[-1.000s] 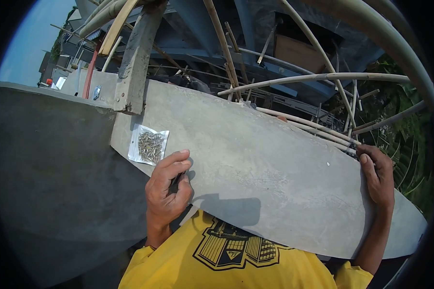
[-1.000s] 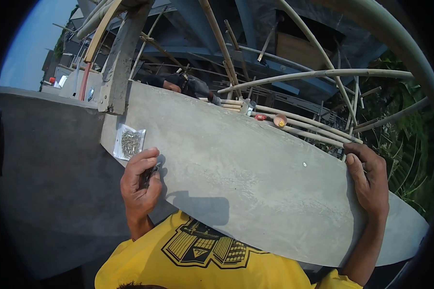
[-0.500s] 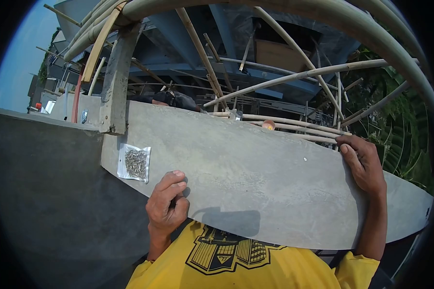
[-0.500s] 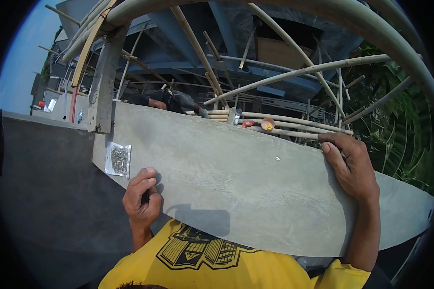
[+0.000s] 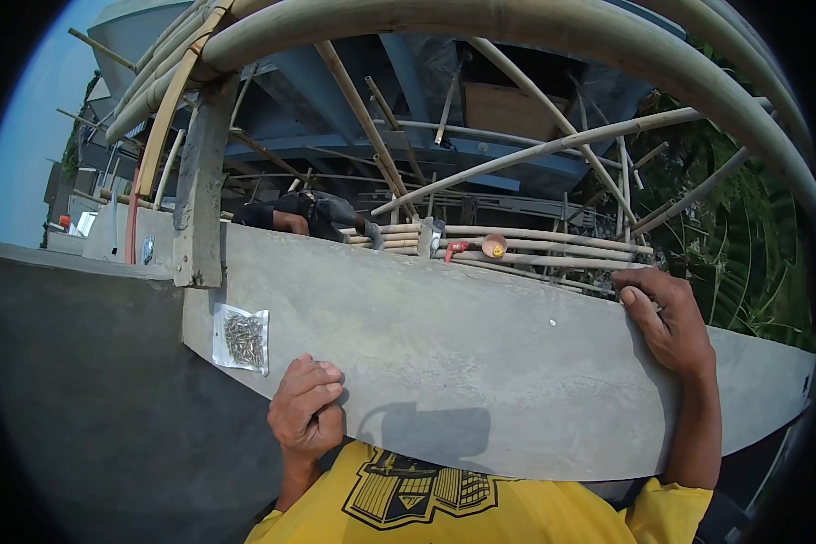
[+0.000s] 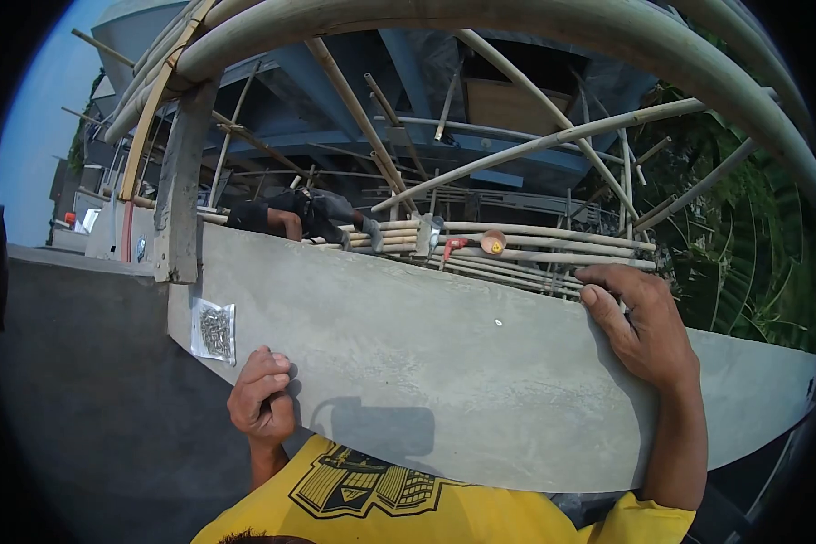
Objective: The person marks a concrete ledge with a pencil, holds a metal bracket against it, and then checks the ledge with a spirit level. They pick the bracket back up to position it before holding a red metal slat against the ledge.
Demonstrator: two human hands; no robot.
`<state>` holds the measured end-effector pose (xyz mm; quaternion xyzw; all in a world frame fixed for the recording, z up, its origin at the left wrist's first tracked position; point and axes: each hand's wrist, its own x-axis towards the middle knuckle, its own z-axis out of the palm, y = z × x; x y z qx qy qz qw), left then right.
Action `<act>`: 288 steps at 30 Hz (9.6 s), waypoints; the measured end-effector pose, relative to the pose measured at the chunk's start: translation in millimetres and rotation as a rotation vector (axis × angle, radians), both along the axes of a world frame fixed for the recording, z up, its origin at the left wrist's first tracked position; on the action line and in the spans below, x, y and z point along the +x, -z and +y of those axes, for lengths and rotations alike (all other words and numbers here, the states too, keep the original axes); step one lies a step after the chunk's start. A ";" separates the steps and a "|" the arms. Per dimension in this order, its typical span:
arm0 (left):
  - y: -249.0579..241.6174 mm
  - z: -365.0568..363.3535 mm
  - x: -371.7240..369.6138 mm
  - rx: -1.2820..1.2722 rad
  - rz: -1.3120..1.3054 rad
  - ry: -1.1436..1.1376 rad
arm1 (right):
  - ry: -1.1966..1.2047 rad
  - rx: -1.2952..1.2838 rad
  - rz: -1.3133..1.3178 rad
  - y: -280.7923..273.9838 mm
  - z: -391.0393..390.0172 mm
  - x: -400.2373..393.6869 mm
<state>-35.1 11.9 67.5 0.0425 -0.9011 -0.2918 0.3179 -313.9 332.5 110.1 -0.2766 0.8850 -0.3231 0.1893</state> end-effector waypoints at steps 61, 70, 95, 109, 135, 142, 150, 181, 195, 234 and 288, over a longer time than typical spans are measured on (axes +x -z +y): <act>-6.4 5.9 -6.2 -0.140 -0.154 -0.218 | 0.011 0.043 0.101 5.0 -3.2 -0.2; -4.3 8.2 -3.9 -0.077 -0.166 -0.228 | -0.021 -0.005 0.138 8.8 -0.9 -1.3; -4.6 9.0 -3.9 -0.065 -0.169 -0.219 | -0.035 -0.016 0.137 8.2 1.0 -1.9; -2.6 9.8 -2.1 -0.062 -0.133 -0.214 | -0.031 -0.028 0.118 5.9 0.2 -2.2; -5.9 7.2 15.3 -0.217 -0.066 -0.362 | -0.033 0.068 0.049 8.2 11.3 -2.5; -12.5 12.3 25.6 -0.219 -0.389 -0.473 | -0.029 0.053 0.073 8.3 10.6 -1.6; -5.3 9.3 26.0 -0.195 -0.318 -0.447 | -0.017 0.039 0.090 5.3 5.9 -0.5; 13.0 0.1 29.5 -0.005 -0.162 -0.357 | -0.050 -0.019 0.109 4.5 4.4 -2.2; 11.6 0.5 29.8 -0.020 -0.210 -0.382 | -0.049 -0.058 0.100 7.5 6.7 -2.3; 9.0 -4.5 25.5 -0.136 -0.198 -0.281 | -0.042 -0.029 0.094 4.8 2.9 -0.9; 3.8 -1.4 20.3 -0.156 -0.241 -0.303 | -0.042 0.002 0.063 0.8 4.4 -3.0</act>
